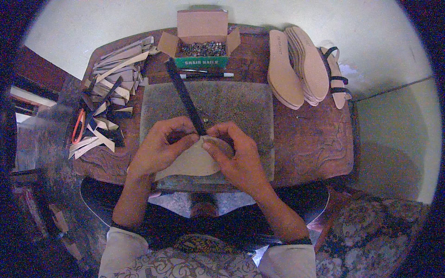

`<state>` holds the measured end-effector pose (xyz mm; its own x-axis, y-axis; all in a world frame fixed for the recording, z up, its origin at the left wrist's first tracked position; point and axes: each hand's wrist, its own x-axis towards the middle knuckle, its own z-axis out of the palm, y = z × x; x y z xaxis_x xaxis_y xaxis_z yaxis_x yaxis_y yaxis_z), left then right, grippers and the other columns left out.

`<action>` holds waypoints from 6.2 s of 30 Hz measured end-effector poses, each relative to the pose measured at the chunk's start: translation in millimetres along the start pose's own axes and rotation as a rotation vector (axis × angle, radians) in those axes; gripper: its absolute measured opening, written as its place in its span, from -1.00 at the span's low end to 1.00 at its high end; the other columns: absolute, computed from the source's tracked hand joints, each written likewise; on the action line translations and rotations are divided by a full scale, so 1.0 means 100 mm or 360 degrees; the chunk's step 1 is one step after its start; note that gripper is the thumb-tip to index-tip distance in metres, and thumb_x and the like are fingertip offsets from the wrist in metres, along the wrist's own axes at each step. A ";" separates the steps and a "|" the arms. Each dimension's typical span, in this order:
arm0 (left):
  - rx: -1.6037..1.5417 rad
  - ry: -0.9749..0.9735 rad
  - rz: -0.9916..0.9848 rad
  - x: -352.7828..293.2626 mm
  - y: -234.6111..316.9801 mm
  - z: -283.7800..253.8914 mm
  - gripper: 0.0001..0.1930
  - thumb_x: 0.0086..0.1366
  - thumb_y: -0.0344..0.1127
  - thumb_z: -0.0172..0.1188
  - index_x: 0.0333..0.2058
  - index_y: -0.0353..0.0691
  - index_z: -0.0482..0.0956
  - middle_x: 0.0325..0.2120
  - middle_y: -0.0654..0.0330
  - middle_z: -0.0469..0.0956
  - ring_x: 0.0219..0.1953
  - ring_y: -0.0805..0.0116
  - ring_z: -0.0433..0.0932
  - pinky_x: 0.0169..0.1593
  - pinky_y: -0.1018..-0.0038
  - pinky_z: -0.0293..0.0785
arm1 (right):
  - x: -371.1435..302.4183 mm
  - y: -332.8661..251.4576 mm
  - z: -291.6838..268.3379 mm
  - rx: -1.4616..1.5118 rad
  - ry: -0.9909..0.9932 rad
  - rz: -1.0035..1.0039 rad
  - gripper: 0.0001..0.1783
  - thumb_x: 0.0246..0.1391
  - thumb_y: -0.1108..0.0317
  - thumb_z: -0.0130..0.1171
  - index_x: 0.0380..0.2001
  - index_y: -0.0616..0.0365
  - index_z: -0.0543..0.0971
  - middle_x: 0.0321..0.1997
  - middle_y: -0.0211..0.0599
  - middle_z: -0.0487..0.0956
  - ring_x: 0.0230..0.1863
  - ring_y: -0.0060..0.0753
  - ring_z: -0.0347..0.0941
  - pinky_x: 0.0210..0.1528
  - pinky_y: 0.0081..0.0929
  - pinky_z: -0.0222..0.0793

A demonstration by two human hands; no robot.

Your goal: The person assembles sandals by attaching black straps to beige insoles using small nails. They position the straps, insert nails, and hammer them into the insoles. The person also uses scissors to trim excess strap material and places finished sandals aside.

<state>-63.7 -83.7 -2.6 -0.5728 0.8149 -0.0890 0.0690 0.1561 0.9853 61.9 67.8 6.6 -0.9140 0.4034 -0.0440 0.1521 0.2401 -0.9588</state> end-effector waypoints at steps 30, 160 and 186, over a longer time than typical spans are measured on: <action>-0.0036 0.0065 -0.0130 0.00 0.06 0.03 -0.92 0.22 -0.50 0.19 -0.29 -0.34 0.55 -0.46 0.20 0.61 -0.41 0.54 0.54 -0.34 0.55 0.45 | 0.03 0.06 -0.02 -0.0092 -0.0034 -0.0017 -0.79 0.02 0.37 0.31 -0.27 0.23 0.63 -0.30 -0.21 0.67 -0.23 -0.44 0.60 -0.16 -0.47 0.46; 0.0332 0.0238 -0.0049 -0.19 0.23 0.14 -0.83 0.22 -0.45 0.20 -0.20 -0.30 0.52 -0.48 0.06 0.60 -0.46 0.34 0.58 -0.39 0.46 0.44 | 0.11 0.05 -0.07 0.0400 -0.0294 0.0208 -0.78 0.02 0.41 0.30 -0.25 0.20 0.54 -0.26 -0.36 0.59 -0.17 -0.58 0.48 -0.08 -0.55 0.40; 0.0049 0.0320 -0.0202 -0.17 0.10 0.16 -0.82 0.23 -0.46 0.21 -0.18 -0.35 0.57 -0.36 0.08 0.64 -0.32 0.41 0.60 -0.26 0.51 0.49 | 0.07 -0.03 0.01 -0.0572 0.0060 -0.0518 -0.76 -0.08 0.42 0.35 -0.27 0.07 0.60 -0.33 -0.24 0.48 -0.24 -0.21 0.49 -0.15 -0.37 0.43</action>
<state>-39.9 -87.2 6.5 -0.7295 0.6605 -0.1779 0.0093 0.2697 0.9629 54.6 68.8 9.3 -0.9223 0.2871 0.2586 -0.0129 0.6460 -0.7632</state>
